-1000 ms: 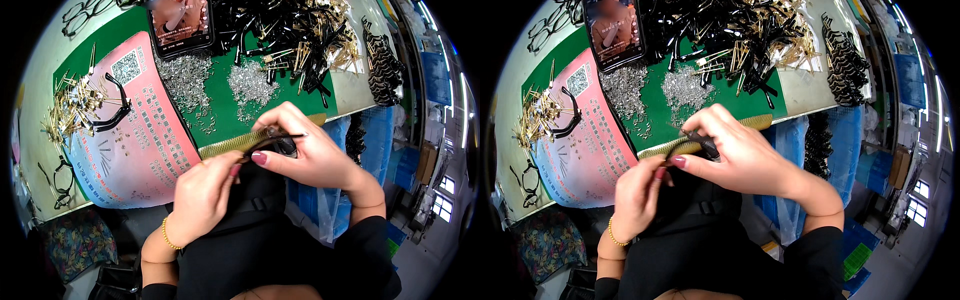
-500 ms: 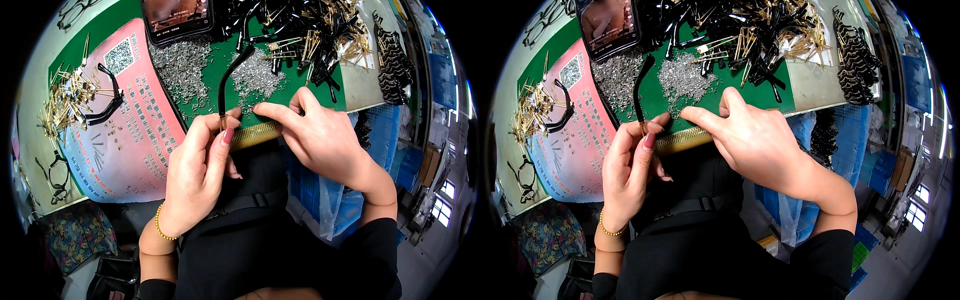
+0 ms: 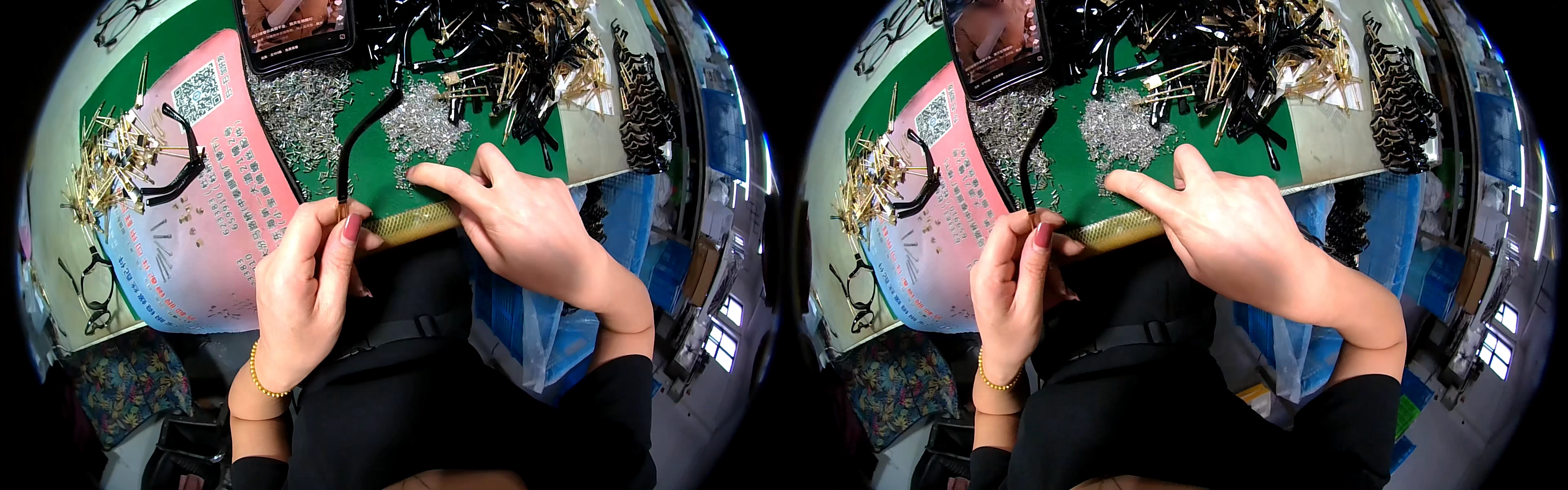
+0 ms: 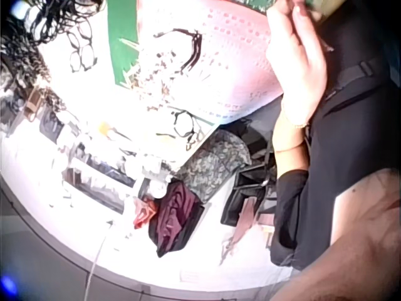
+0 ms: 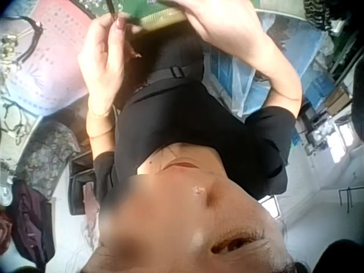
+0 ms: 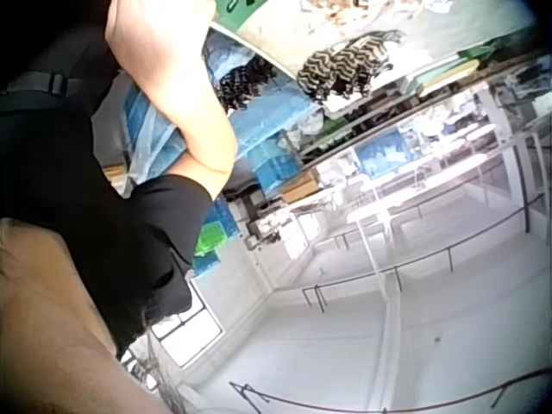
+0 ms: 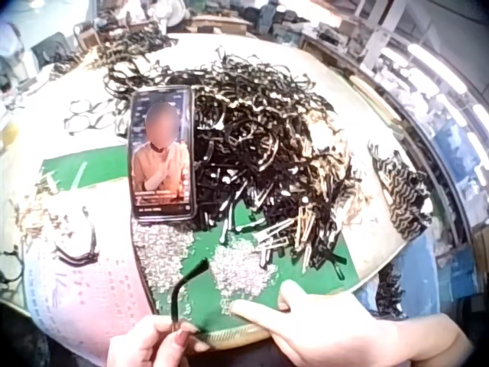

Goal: The person assembles eyeglasses by hand at a workbench. They pick up temple arms and frame fronts, then attach the temples to the frame using a small screwdriver to tighten screws. The person repeats this process for multiple pairs of glasses, placing finished units aside.

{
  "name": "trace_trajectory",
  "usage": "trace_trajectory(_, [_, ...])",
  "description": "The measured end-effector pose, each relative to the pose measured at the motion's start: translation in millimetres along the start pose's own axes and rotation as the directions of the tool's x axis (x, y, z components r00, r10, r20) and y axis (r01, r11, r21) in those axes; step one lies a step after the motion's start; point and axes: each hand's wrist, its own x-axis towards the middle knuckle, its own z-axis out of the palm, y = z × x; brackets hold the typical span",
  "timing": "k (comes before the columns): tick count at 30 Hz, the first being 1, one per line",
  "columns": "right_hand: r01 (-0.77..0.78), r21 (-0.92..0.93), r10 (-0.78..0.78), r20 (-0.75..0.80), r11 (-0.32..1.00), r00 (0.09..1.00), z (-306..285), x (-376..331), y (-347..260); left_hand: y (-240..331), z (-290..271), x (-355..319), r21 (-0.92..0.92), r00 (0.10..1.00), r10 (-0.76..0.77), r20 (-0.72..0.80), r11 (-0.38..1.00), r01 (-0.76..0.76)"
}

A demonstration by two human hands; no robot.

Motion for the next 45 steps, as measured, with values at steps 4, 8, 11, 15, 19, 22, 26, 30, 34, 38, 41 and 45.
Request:
trace_trajectory(4, [0.019,0.012,-0.019,0.002,1.000,1.000,-1.2,1.8,0.9,-4.0,-1.6,-3.7,0.006,1.000,0.016,-0.021,1.000,-0.016])
trace_trajectory(8, [0.016,0.023,-0.016,0.012,1.000,1.000,-0.5,1.6,1.4,-7.3,-2.4,-3.9,0.004,0.999,0.020,-0.025,1.000,-0.020])
trace_trajectory(11, [0.006,0.013,-0.006,0.042,1.000,0.999,-1.6,2.9,0.3,-7.7,-1.4,-3.8,0.002,0.999,0.028,-0.030,1.000,-0.028])
trace_trajectory(15, [-0.009,-0.019,0.011,0.119,1.000,0.993,-6.0,5.7,-1.3,-7.3,-1.0,-2.3,-0.004,0.999,0.017,-0.033,1.000,-0.017])
trace_trajectory(19, [0.019,0.122,-0.037,0.143,0.992,0.989,-10.5,6.8,0.8,-5.8,0.7,-1.9,0.017,0.999,0.022,-0.038,1.000,-0.021])
trace_trajectory(22, [-0.322,0.747,-0.015,0.406,0.582,0.914,-22.6,15.6,-12.7,-7.4,2.0,-2.2,0.069,0.998,0.035,-0.054,0.997,-0.031])
trace_trajectory(26, [-0.634,0.750,-0.038,0.650,0.189,0.759,-36.5,26.0,-25.0,-12.1,3.8,-0.9,0.167,0.990,0.131,-0.060,0.979,-0.119])
trace_trajectory(30, [-0.645,0.740,-0.035,0.661,0.190,0.749,-36.4,29.6,-24.7,-18.2,7.3,-1.0,0.335,0.960,0.265,-0.089,0.916,-0.222])
trace_trajectory(34, [-0.675,0.736,-0.100,0.677,0.057,0.730,-36.0,23.9,-18.7,-36.0,9.7,3.7,0.729,0.697,0.716,0.024,0.465,-0.503])
trace_trajectory(38, [-0.702,0.704,-0.048,0.709,0.105,0.704,-35.0,21.4,-26.1,-37.8,4.8,2.2,0.711,0.673,0.738,0.057,0.443,-0.546])
trace_trajectory(41, [-0.059,0.496,-0.028,0.168,0.867,0.985,-17.3,11.7,-45.5,-30.4,-8.8,-5.5,0.734,0.689,0.724,0.039,0.446,-0.511])
trace_trajectory(45, [0.180,0.373,-0.221,0.070,0.910,0.973,-14.3,61.0,-61.6,-14.2,-45.1,-20.4,0.711,0.782,0.587,-0.209,0.640,-0.290])
